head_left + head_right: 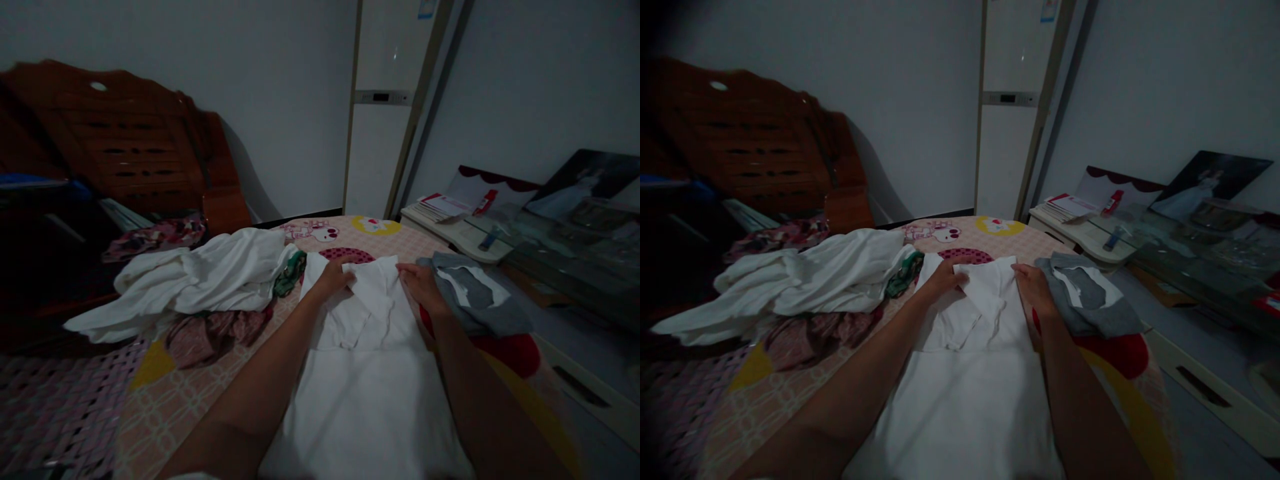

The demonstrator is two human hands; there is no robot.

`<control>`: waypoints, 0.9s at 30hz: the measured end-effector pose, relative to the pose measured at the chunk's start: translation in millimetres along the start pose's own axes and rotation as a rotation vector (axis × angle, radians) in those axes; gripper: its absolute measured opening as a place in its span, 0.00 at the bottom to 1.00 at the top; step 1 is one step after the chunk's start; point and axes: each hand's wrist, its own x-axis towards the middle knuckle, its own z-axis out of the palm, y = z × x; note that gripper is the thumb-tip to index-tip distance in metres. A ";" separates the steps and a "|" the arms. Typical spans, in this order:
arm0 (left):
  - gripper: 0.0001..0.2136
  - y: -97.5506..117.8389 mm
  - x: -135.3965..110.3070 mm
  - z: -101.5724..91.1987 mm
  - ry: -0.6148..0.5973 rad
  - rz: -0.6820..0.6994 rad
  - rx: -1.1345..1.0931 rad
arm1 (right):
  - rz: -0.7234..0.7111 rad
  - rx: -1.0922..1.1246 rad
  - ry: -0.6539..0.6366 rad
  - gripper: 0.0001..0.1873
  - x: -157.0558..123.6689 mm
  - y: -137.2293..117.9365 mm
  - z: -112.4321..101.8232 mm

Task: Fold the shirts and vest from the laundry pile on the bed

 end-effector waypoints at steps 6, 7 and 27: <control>0.29 1.8 -3.2 -8.9 0.025 -0.018 0.413 | -0.223 -0.464 -0.203 0.22 -8.7 14.6 16.3; 0.29 2.6 -3.9 -8.6 0.023 -0.015 0.453 | -0.238 -0.536 -0.203 0.22 -9.7 16.9 18.6; 0.12 30.7 -16.2 2.1 -0.573 0.221 0.333 | -0.193 -0.541 -0.148 0.19 -3.9 18.7 15.4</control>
